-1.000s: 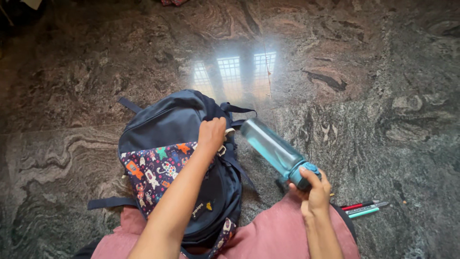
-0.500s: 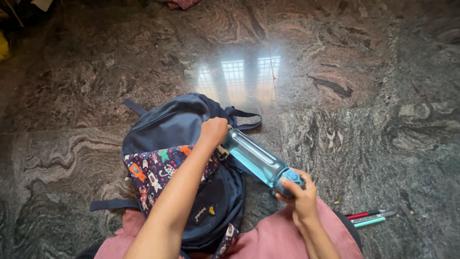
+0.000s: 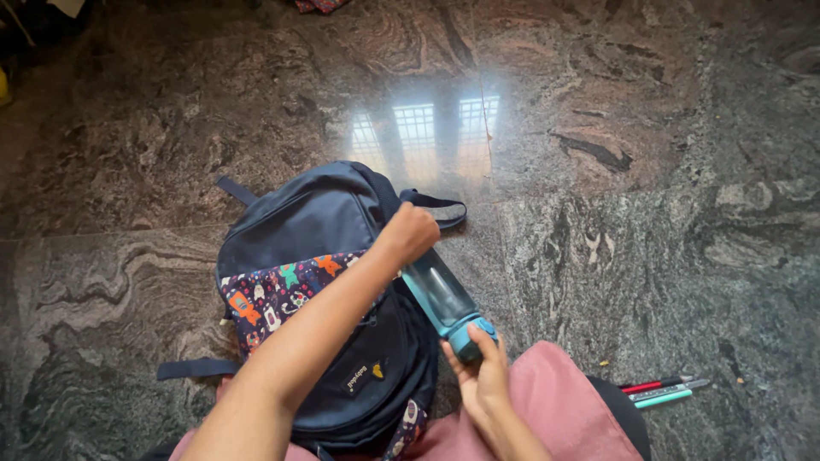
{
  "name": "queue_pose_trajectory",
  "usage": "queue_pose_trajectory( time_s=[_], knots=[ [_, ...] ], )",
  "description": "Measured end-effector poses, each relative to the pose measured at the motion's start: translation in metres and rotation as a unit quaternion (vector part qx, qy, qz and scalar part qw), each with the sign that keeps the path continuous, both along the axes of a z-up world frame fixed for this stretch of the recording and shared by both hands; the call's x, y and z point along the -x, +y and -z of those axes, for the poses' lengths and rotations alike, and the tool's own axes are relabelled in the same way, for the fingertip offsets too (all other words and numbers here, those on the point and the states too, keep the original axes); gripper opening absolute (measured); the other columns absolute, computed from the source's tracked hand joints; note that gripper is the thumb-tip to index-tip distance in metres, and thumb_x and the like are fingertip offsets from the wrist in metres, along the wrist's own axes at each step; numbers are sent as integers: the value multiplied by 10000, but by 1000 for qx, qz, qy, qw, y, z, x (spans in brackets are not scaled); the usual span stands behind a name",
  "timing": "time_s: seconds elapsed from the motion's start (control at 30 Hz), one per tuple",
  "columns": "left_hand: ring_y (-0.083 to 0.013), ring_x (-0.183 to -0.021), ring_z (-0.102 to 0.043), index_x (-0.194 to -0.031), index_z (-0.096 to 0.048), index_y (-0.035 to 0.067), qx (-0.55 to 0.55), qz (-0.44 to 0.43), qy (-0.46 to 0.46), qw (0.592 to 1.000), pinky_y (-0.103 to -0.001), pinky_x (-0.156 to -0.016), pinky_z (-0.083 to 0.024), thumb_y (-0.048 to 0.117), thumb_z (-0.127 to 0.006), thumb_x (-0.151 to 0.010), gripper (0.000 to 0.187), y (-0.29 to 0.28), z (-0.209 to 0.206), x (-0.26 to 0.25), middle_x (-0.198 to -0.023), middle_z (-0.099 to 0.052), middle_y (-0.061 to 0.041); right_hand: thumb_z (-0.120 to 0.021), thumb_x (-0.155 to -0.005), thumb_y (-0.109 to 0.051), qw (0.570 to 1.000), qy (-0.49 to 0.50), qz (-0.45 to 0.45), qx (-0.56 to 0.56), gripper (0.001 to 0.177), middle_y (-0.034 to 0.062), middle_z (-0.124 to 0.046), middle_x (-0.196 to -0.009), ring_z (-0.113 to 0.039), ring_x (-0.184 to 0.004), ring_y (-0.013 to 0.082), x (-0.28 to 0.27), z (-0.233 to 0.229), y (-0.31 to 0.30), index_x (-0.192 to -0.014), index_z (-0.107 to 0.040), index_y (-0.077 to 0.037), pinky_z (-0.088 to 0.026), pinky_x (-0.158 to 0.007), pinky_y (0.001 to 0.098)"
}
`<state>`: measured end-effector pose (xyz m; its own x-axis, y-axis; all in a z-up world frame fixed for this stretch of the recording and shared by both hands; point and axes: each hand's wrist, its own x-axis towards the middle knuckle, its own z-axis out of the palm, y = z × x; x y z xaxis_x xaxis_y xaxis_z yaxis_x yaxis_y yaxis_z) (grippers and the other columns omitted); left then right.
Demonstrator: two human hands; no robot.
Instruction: The person sits on the floor and packs a backpack with a water bottle, a lanyard, pens, a laptop, and a computer mouse. They place each item into different compartments and zip the bag closed.
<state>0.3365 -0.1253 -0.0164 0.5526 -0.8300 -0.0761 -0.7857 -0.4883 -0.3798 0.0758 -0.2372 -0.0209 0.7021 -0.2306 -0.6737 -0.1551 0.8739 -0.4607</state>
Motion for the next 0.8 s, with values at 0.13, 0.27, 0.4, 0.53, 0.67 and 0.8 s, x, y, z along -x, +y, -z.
queue_pose_trajectory(
  time_s=[0.13,0.27,0.4,0.53,0.67,0.8],
  knots=[
    [-220,-743,-706,-701,-752,180,-67,-1,-10,998,-401,-606,-476,195,-643,-820,162,-10,-7,-3,-773,-732,-29,-731,-803,-153,999,-37,-9,-22,465,90,-632,-1112,-675,-993,258,-5,15,10,-1218,-522,-126,-623,-853,439],
    [-235,-756,-711,-707,-757,167,-22,7,23,999,-392,-593,-508,183,-656,-815,150,0,-18,-6,-789,-738,-54,-779,-782,-92,990,-106,-56,72,552,70,-608,-1115,-640,-1012,210,-19,21,18,-1264,-512,-120,-616,-912,448],
    [-235,-743,-720,-703,-759,139,12,27,20,999,-366,-564,-553,189,-669,-769,123,10,-19,1,-776,-737,-65,-849,-768,-136,870,-141,-86,465,683,156,-634,-1259,-638,-1126,322,-31,26,33,-1367,-526,-82,-524,-976,430],
    [-233,-713,-723,-710,-760,139,-9,53,20,998,-363,-546,-567,181,-671,-791,127,12,-17,9,-773,-737,-64,-873,-730,-207,665,-182,-101,717,743,251,-568,-1394,-591,-1233,431,-51,23,41,-1367,-521,-58,-505,-992,460],
    [-229,-707,-724,-696,-763,136,-2,64,29,997,-364,-546,-563,196,-684,-780,130,10,-12,22,-756,-735,-62,-852,-744,-249,658,-190,-107,720,775,304,-540,-1376,-565,-1223,488,-75,15,47,-1380,-468,-28,-504,-971,473],
    [-252,-702,-729,-659,-782,132,32,96,47,994,-370,-560,-564,263,-713,-714,157,-5,-2,21,-732,-738,-76,-837,-749,-231,839,-128,-106,518,732,178,-618,-1233,-635,-1059,377,-99,15,56,-1373,-482,-88,-531,-837,467]
  ],
)
